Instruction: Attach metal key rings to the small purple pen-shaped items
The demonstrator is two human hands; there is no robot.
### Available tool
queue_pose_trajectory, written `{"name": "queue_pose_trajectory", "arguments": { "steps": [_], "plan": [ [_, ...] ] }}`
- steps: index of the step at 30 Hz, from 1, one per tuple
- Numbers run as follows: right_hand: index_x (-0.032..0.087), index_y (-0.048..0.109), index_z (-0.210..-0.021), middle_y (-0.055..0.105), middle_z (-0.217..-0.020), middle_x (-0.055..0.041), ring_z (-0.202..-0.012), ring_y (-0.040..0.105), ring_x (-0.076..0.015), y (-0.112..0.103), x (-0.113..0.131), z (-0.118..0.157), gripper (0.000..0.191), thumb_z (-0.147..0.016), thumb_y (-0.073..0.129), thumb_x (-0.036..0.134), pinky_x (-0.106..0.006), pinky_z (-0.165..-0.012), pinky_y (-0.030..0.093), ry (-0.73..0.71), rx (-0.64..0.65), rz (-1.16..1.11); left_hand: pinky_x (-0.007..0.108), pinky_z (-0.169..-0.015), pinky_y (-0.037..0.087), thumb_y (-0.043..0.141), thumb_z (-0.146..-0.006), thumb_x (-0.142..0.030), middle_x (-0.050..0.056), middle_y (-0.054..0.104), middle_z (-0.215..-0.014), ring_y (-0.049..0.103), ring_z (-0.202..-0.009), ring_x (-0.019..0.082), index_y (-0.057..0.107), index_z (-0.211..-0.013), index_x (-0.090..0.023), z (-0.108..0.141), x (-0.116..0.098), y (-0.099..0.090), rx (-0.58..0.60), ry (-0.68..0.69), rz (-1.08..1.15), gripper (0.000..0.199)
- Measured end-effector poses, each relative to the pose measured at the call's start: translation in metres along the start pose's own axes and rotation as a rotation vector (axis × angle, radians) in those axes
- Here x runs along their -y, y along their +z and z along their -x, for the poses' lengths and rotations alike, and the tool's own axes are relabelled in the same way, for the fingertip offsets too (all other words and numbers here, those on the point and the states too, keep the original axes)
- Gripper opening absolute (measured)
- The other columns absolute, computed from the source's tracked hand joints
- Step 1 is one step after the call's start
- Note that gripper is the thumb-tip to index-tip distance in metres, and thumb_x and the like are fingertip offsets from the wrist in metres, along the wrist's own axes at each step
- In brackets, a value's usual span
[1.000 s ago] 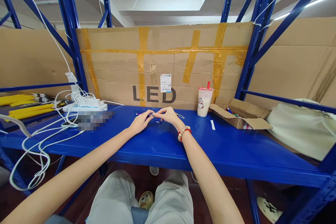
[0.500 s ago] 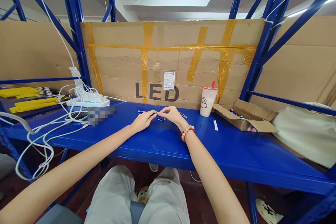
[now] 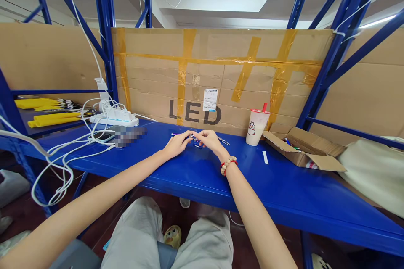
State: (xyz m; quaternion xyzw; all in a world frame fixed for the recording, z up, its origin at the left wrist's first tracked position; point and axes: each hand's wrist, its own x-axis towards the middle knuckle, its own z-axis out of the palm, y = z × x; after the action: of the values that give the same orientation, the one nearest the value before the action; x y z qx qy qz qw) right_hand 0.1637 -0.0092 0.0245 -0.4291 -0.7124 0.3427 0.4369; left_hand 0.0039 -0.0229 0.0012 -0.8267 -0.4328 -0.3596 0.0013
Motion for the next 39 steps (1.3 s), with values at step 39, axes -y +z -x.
{"name": "queue_pose_trajectory", "arguments": {
  "steps": [39],
  "plan": [
    [0.012,0.071,-0.079,0.066,-0.068,-0.0052,-0.044,0.049,-0.0069,-0.016,-0.013,-0.008,0.040,-0.055,0.073,0.044,-0.018,-0.039,0.037,-0.150,0.058,0.120,0.025,-0.065,0.044,0.024,-0.091,-0.034,0.002,0.065,-0.084,0.062,-0.080,0.018,0.046,-0.110,-0.024,0.000,-0.001,-0.002,0.156,-0.025,-0.048,0.030]
  ]
}}
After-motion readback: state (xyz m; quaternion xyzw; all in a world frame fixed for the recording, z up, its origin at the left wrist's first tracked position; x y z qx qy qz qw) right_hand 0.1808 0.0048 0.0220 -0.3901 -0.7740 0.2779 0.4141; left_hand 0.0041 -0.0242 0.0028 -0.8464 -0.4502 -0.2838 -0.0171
